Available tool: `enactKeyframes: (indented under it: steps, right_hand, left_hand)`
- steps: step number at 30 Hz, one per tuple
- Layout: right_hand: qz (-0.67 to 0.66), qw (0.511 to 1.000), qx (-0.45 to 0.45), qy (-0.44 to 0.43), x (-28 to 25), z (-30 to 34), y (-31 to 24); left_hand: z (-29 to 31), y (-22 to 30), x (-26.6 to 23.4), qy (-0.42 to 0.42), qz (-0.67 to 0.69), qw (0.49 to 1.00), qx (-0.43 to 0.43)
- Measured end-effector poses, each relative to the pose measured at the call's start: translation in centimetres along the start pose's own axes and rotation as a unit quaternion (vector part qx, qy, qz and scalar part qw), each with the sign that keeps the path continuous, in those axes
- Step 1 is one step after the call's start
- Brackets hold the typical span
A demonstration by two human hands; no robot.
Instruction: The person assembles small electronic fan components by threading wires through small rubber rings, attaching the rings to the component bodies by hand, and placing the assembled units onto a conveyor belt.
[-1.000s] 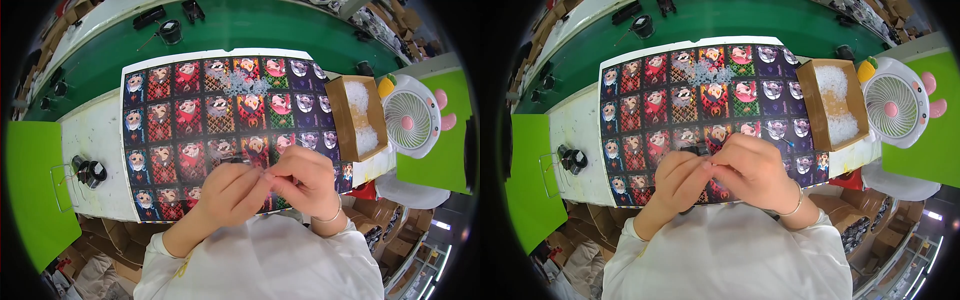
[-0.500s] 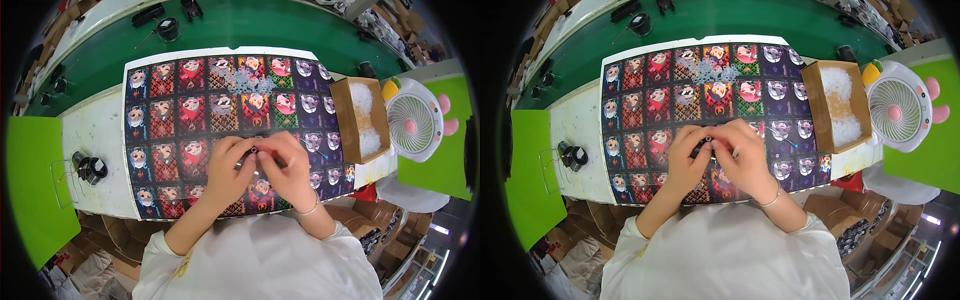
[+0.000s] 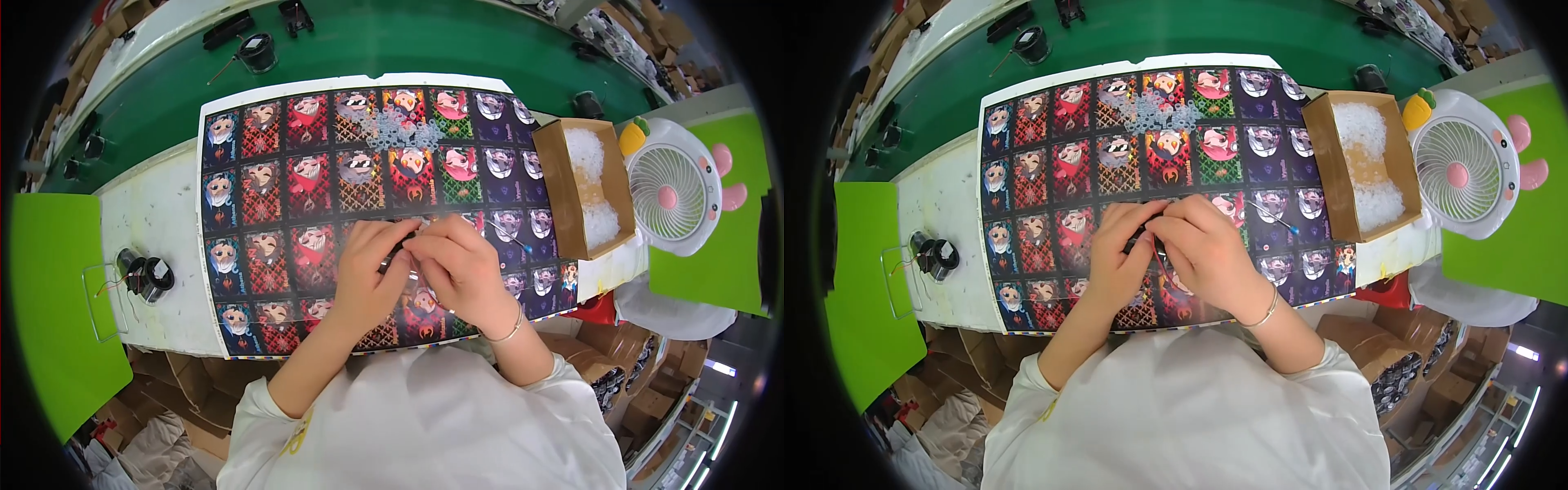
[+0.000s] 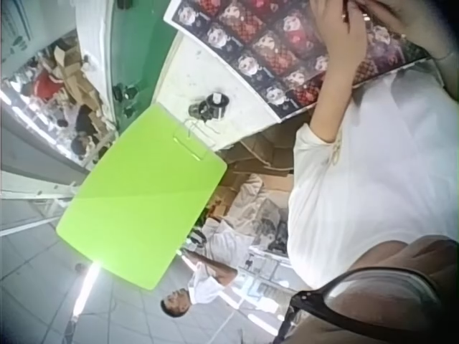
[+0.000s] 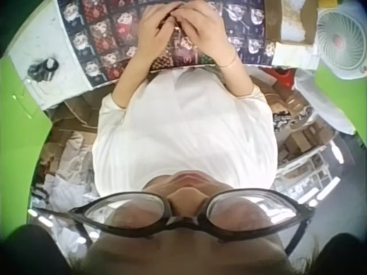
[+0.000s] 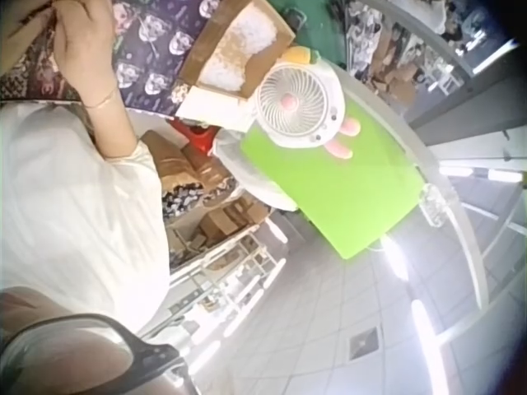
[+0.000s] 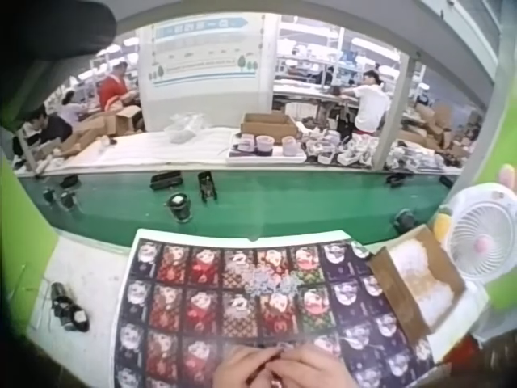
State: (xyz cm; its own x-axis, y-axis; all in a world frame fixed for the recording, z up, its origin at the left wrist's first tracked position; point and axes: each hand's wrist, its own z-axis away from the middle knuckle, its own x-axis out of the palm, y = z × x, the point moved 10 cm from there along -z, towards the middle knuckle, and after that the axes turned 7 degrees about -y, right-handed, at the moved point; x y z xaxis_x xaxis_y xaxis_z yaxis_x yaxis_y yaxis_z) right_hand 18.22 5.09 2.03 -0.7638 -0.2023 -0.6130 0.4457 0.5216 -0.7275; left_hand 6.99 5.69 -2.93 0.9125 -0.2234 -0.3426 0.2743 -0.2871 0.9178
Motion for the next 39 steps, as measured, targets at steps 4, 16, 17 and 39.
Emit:
enactKeyframes:
  steps: [4,16,17,39]
  right_hand:
    - [0.091,0.988,0.084,0.089,-3.6,2.2,2.1]
    - [-0.017,0.994,0.105,-0.024,-1.6,2.9,3.1]
    - [-0.033,0.995,0.096,-0.023,-0.7,2.3,2.3]
    - [0.052,0.993,-0.041,-0.096,1.2,-1.8,-0.4]
  left_hand:
    - [0.3,-0.3,0.0,0.009,-0.007,1.0,-0.008]
    - [0.4,0.0,0.0,0.004,-0.022,1.0,-0.002]
    - [0.3,-0.1,0.0,-0.004,-0.012,1.0,0.003]
    - [0.1,-0.3,0.0,-0.022,0.015,1.0,-0.004]
